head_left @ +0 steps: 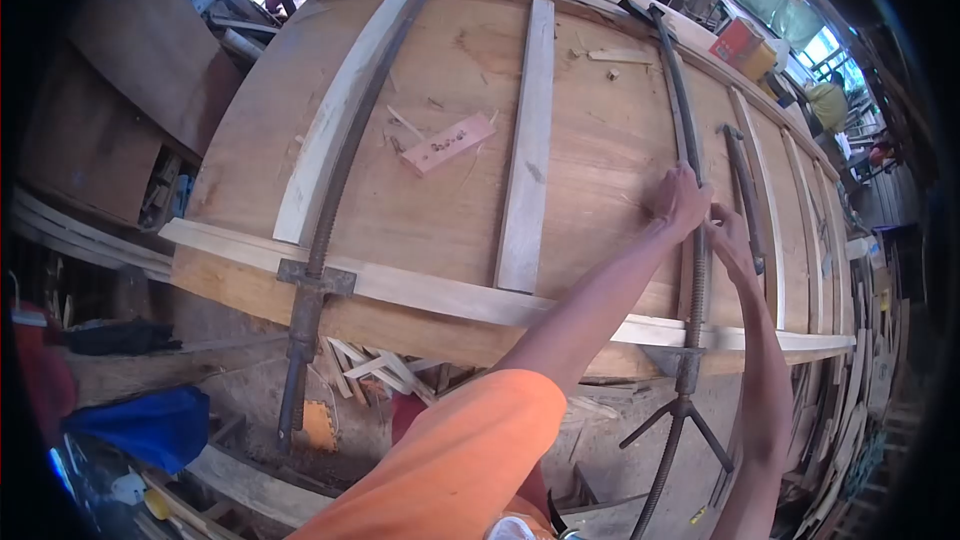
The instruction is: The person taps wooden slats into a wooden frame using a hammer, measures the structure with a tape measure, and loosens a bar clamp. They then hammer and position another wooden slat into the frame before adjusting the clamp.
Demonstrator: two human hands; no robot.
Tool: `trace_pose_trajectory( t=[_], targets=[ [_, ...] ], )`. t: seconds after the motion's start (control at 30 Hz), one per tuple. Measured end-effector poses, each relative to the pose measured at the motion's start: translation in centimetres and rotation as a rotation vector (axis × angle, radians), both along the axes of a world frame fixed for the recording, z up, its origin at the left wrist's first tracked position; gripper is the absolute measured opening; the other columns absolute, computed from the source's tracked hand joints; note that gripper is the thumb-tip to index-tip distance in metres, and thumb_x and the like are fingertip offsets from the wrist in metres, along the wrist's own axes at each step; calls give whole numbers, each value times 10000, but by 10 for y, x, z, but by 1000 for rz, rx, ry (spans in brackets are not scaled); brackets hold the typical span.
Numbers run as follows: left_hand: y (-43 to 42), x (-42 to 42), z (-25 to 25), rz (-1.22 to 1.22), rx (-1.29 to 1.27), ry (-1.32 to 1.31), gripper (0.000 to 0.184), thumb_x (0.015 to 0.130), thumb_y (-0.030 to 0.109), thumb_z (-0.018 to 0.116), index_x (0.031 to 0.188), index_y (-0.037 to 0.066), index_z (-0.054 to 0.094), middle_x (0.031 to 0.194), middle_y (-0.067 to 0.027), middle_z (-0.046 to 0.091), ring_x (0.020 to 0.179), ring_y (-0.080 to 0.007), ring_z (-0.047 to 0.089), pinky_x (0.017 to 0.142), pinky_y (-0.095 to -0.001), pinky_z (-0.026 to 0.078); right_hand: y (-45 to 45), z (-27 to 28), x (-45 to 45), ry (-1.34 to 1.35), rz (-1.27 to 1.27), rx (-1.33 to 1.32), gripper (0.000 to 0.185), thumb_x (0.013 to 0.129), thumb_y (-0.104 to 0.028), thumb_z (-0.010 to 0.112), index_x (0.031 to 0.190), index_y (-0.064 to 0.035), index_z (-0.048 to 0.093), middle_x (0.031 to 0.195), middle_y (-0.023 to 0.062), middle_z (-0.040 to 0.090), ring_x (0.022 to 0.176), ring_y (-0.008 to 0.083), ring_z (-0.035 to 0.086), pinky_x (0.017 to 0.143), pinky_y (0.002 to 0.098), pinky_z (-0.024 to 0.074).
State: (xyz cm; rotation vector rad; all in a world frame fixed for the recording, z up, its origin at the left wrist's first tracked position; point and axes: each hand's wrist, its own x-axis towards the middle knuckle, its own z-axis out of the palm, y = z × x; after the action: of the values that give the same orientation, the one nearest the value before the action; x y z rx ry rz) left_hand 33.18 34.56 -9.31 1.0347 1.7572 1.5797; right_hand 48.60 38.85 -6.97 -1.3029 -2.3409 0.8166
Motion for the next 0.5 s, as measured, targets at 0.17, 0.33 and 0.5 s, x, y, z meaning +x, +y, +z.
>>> trace_pose_trajectory(
  t=[0.17, 0.33, 0.5],
  targets=[
    [1, 6, 6, 63, -44, 28, 436, 859, 314, 694, 1053, -77, 676, 1028, -346, 720, 1020, -486, 711, 902, -550, 556, -7, 1, 0, -52, -41, 251, 456, 882, -367, 738, 991, 76, 745, 870, 276, 725, 768, 343, 715, 729, 442, 532],
    [-8, 3, 17, 24, -76, 89, 457, 855, 333, 691, 1041, -84, 687, 1029, -352, 717, 1030, -497, 700, 920, -546, 544, -12, 9, -8, -102, -162, 264, 505, 823, -427, 772, 912, 70, 752, 799, 279, 710, 743, 392, 708, 708, 475, 527],
    [-7, 7, 12, 12, -113, 121, 435, 857, 319, 688, 994, -93, 670, 991, -350, 713, 1013, -504, 695, 906, -549, 536, -21, 11, -1, -36, -180, 248, 545, 764, -452, 812, 848, 81, 737, 767, 279, 693, 742, 405, 696, 707, 497, 515]
  ],
)
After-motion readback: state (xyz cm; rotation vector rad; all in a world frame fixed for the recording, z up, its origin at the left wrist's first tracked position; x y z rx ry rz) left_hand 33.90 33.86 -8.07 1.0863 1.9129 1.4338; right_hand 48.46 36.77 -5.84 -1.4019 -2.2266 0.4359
